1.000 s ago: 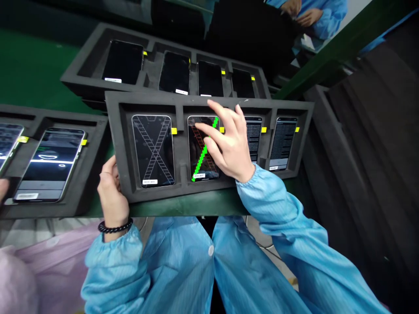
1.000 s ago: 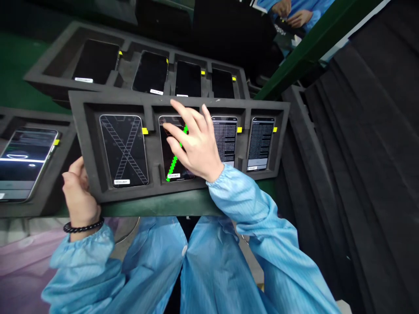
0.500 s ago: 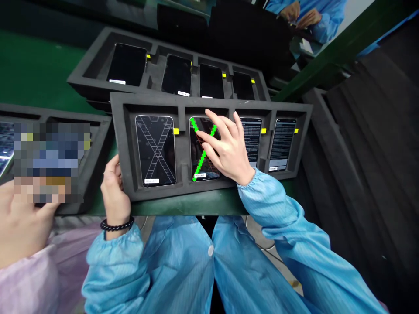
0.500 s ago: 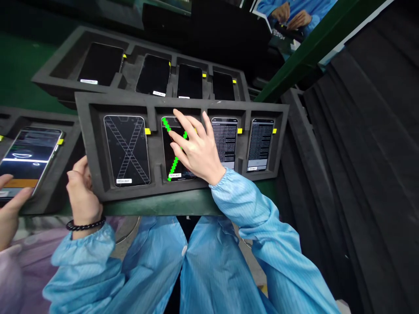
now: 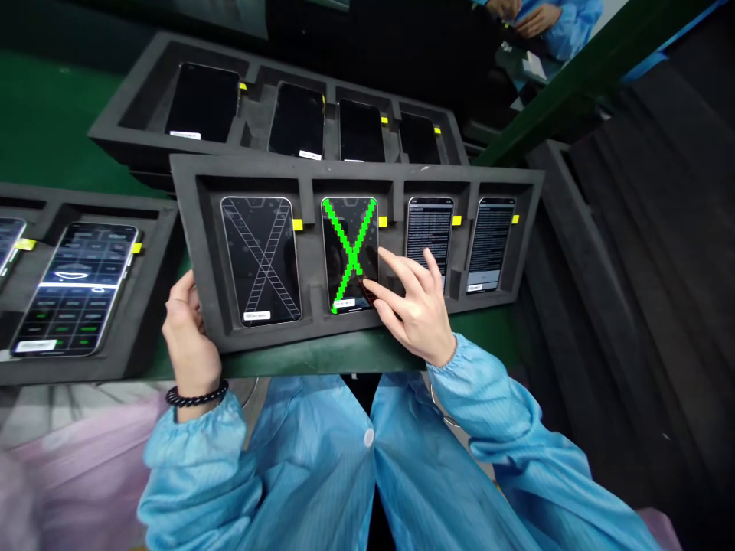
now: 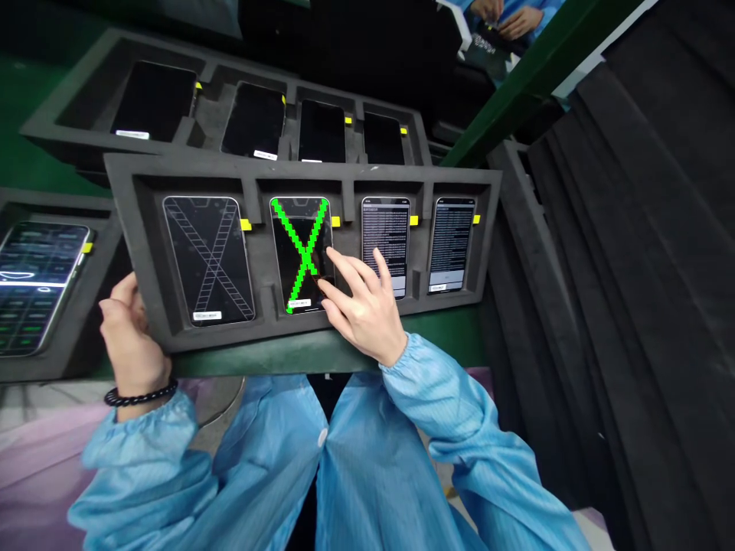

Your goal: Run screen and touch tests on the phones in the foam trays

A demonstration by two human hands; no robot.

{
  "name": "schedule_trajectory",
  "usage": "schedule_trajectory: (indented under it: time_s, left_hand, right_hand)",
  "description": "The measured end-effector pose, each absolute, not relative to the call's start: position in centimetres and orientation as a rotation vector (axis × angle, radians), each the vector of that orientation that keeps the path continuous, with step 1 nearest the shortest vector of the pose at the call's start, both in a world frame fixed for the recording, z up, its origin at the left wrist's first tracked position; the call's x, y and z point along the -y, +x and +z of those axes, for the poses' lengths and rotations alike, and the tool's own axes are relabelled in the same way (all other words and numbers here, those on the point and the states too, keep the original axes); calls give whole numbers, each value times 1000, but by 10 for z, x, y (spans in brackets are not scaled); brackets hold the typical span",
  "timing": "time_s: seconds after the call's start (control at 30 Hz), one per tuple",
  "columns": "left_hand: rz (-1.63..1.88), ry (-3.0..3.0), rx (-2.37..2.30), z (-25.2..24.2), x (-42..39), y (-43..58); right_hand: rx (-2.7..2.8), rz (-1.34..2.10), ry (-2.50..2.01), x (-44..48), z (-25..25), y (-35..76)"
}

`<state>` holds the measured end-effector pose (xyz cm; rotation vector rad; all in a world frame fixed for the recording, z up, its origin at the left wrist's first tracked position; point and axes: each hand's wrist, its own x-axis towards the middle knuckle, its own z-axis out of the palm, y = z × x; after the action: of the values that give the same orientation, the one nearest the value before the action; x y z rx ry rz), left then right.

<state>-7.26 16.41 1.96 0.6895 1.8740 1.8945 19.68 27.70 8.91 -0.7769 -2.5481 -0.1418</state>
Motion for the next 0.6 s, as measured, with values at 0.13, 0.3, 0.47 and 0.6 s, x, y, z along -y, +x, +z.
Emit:
schedule_trajectory:
  time_s: [0.13, 0.3, 0.47, 0.6]
  left_hand:
    - [1890, 695, -1880, 20, -165, -71]
    - [1767, 554, -1757, 29, -160, -84]
    - [1648, 729, -1829, 72, -181, -115]
    - [1913, 969, -1752, 102, -243, -141]
  right_hand:
    - [2533, -80, -782, -266, 86, 208]
    - [2524, -34, -781, -264, 85, 209]
    - [2482, -32, -735, -276, 101, 202]
    - [2380, -30, -695, -285, 119, 184]
